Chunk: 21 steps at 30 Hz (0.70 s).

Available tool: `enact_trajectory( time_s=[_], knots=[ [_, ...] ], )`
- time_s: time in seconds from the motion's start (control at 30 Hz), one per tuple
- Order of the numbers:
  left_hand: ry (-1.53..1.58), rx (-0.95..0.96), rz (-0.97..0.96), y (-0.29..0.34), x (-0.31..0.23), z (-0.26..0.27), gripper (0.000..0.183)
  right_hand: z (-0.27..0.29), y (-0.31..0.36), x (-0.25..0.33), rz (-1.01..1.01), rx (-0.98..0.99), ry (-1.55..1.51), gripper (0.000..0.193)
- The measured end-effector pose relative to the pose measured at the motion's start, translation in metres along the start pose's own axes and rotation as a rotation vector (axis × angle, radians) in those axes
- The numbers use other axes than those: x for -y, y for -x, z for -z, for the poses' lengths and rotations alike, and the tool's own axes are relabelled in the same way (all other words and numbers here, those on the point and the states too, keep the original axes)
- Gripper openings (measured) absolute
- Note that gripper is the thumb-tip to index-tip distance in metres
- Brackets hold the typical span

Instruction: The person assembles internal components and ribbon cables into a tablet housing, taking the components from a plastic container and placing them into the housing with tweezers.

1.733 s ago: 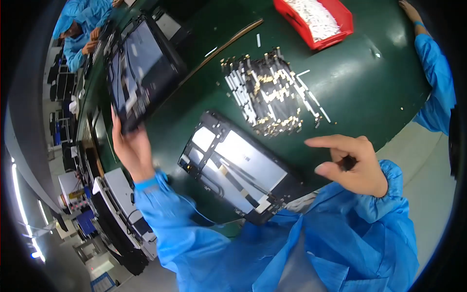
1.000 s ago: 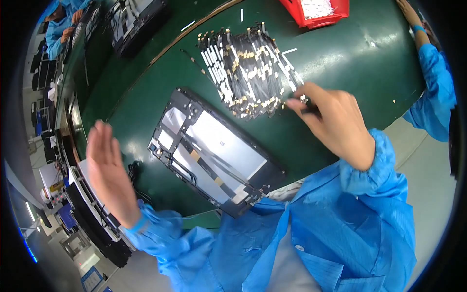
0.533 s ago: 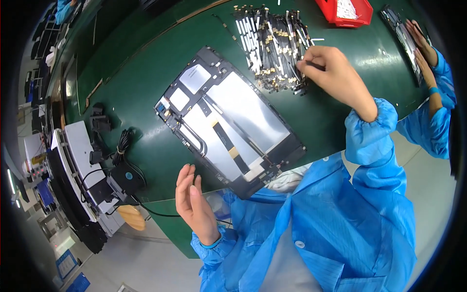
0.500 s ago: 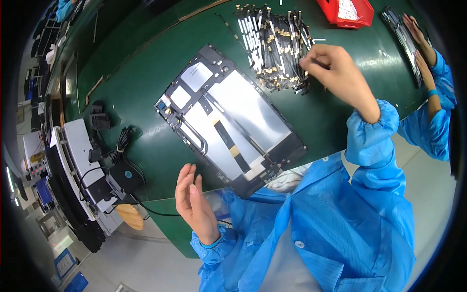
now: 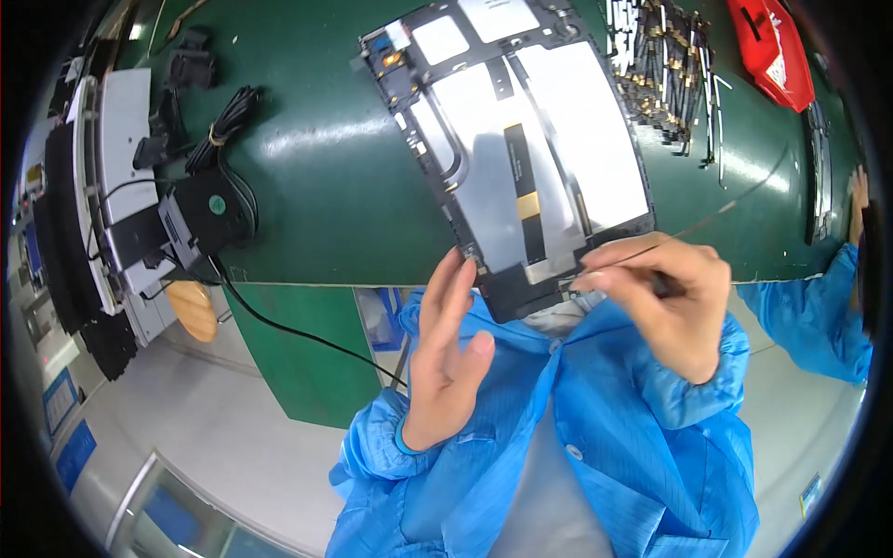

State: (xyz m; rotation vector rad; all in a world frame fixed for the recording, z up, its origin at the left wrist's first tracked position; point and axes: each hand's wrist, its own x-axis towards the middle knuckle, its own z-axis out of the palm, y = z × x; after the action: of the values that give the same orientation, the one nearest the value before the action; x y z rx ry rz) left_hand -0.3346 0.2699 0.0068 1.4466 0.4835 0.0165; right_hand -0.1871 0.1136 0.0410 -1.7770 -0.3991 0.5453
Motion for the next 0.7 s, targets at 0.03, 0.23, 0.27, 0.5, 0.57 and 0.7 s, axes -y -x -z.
enact_trajectory(
  time_s=[0.03,0.23,0.27,0.5,0.57,0.7],
  knots=[
    [0.034,0.013,-0.022,0.001,0.001,-0.001,0.051,-0.008,-0.003,0.005,-0.027,0.017,-0.019,0.012],
    [0.445,-0.022,0.070,0.006,0.001,0.001,0.047,-0.029,-0.018,-0.001,0.139,0.136,0.217,0.009],
    [0.706,-0.056,0.189,0.007,-0.001,0.004,0.045,-0.031,-0.019,-0.002,0.155,0.137,0.212,0.009],
    [0.385,-0.077,-0.061,-0.011,0.004,0.014,0.022,-0.040,-0.024,-0.004,0.186,0.244,0.320,0.010],
    [0.214,-0.124,-0.098,-0.020,0.007,0.016,0.019,-0.042,-0.025,-0.003,0.203,0.252,0.442,0.010],
    [-0.001,-0.224,-0.202,-0.040,0.012,0.015,0.022,-0.042,-0.029,-0.005,0.197,0.213,0.360,0.011]
  ],
)
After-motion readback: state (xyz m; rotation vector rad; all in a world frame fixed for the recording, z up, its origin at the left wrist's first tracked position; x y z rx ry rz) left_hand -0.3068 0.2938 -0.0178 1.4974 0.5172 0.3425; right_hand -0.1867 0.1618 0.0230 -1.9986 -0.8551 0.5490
